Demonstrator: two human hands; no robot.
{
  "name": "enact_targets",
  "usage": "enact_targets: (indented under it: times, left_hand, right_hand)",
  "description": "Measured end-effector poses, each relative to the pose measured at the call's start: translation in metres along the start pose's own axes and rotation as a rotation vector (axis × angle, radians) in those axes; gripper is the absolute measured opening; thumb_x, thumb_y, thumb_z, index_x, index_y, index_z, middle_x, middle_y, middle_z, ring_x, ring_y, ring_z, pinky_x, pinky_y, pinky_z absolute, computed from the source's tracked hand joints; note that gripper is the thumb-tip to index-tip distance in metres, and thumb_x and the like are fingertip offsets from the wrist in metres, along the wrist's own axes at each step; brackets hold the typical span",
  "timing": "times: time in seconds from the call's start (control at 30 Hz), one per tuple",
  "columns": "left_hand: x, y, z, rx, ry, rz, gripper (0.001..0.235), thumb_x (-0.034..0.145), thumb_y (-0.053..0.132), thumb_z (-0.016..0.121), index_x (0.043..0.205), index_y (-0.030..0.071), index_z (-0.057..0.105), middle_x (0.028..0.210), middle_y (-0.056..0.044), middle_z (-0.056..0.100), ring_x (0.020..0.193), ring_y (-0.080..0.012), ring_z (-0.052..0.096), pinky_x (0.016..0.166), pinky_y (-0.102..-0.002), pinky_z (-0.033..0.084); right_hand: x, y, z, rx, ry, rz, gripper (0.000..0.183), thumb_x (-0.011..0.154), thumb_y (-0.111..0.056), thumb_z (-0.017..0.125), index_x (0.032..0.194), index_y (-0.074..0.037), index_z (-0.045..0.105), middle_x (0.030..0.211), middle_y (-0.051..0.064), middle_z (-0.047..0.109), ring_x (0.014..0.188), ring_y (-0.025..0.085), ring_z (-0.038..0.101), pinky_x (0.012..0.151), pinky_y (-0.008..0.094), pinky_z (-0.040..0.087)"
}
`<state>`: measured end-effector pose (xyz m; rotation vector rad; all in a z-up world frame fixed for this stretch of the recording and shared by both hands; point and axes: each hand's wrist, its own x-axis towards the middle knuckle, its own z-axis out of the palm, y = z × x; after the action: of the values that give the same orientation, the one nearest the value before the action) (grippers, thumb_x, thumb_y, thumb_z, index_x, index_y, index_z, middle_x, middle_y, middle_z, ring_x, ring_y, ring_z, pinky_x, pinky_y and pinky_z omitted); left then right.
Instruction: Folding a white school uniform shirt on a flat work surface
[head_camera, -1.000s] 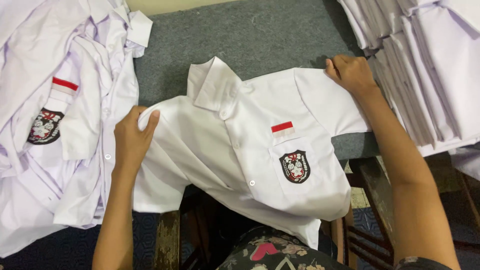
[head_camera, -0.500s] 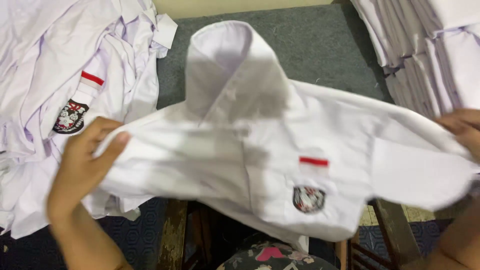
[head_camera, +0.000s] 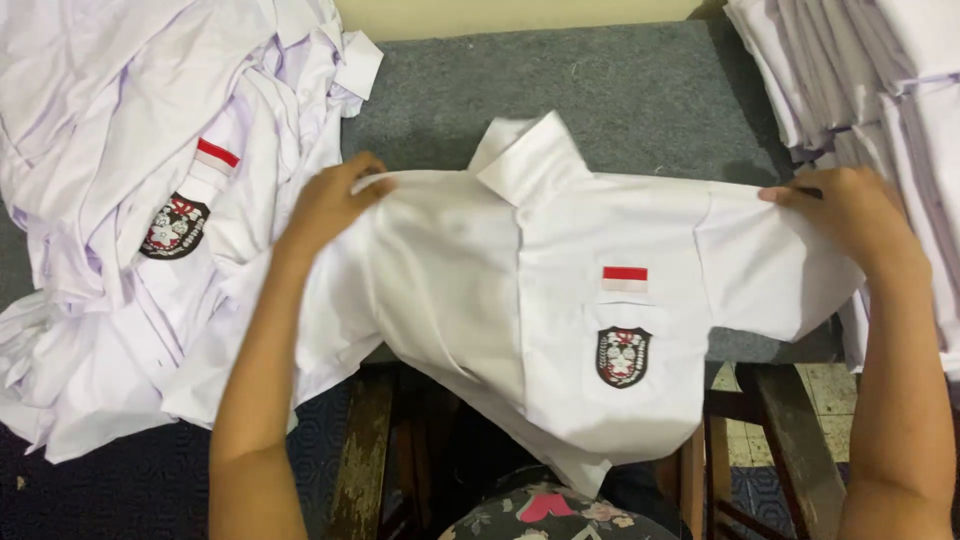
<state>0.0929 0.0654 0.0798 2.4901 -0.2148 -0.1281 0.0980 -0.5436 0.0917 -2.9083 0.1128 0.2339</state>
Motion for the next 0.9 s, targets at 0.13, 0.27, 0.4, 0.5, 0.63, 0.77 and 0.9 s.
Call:
enact_targets:
  times: [0.13, 0.27, 0.4, 0.5, 0.63, 0.77, 0.9]
  left_hand:
    - [0.022, -0.024, 0.039, 0.396, 0.043, 0.045, 0.04, 0.096, 0.048, 0.057, 0.124, 0.018, 0.057, 0.121, -0.012, 0.058, 0.111, -0.0362, 0.057, 0.084, -0.058, 0.043]
    - [0.053, 0.008, 0.062, 0.452, 0.039, 0.098, 0.051, 0.091, 0.031, 0.068, 0.138, 0.016, 0.055, 0.146, -0.016, 0.042, 0.133, -0.0401, 0.043, 0.097, -0.069, 0.042]
    - [0.107, 0.044, 0.109, -0.067, -0.128, 0.108, 0.043, 0.103, 0.037, 0.047, 0.134, 0.01, 0.057, 0.127, -0.019, 0.061, 0.121, -0.0428, 0.061, 0.09, -0.063, 0.051]
    - [0.142, 0.04, 0.146, 0.015, -0.063, 0.2, 0.039, 0.105, 0.036, 0.045, 0.118, 0.007, 0.067, 0.113, -0.018, 0.069, 0.107, -0.0403, 0.07, 0.085, -0.056, 0.057]
    - [0.132, 0.105, 0.118, -0.564, -0.407, 0.189, 0.046, 0.096, 0.026, 0.043, 0.12, -0.006, 0.065, 0.115, -0.022, 0.066, 0.099, -0.0315, 0.066, 0.08, -0.042, 0.057]
    - [0.148, 0.091, 0.136, -0.753, -0.528, 0.226, 0.035, 0.098, 0.024, 0.049, 0.119, 0.006, 0.072, 0.111, -0.007, 0.071, 0.1, -0.0168, 0.067, 0.079, -0.033, 0.063]
    - [0.136, 0.102, 0.135, -0.473, -0.389, 0.379, 0.032, 0.089, 0.026, 0.071, 0.115, 0.006, 0.076, 0.108, -0.02, 0.076, 0.105, -0.0332, 0.073, 0.087, -0.046, 0.061]
  right_hand:
    - [0.042, 0.031, 0.045, -0.409, 0.133, -0.111, 0.035, 0.093, -0.041, 0.07, 0.122, -0.022, 0.076, 0.119, 0.013, 0.072, 0.112, 0.037, 0.07, 0.079, 0.049, 0.059]
    - [0.072, -0.022, 0.074, -0.123, 0.289, -0.733, 0.019, 0.093, -0.008, 0.067, 0.111, -0.004, 0.071, 0.109, 0.016, 0.073, 0.106, 0.036, 0.066, 0.094, 0.047, 0.052]
    - [0.063, -0.156, 0.072, 0.173, 0.15, -0.529, 0.028, 0.105, -0.024, 0.065, 0.119, -0.002, 0.075, 0.107, 0.024, 0.075, 0.103, 0.047, 0.07, 0.087, 0.056, 0.055]
    - [0.085, -0.194, 0.088, 0.342, 0.088, -0.439, 0.055, 0.113, -0.051, 0.046, 0.103, -0.006, 0.076, 0.092, 0.021, 0.075, 0.097, 0.044, 0.071, 0.079, 0.057, 0.054]
    - [0.096, -0.212, 0.082, 0.414, -0.016, -0.353, 0.083, 0.109, -0.07, 0.033, 0.09, 0.0, 0.075, 0.082, 0.027, 0.072, 0.094, 0.049, 0.071, 0.079, 0.058, 0.052]
    - [0.128, -0.205, 0.106, 0.425, -0.102, -0.439, 0.062, 0.106, -0.05, 0.047, 0.093, 0.003, 0.076, 0.093, 0.039, 0.068, 0.103, 0.057, 0.064, 0.089, 0.059, 0.049]
    - [0.066, -0.228, 0.029, 0.476, -0.152, -0.348, 0.059, 0.105, -0.051, 0.05, 0.124, 0.002, 0.07, 0.11, 0.034, 0.069, 0.111, 0.052, 0.064, 0.095, 0.06, 0.049]
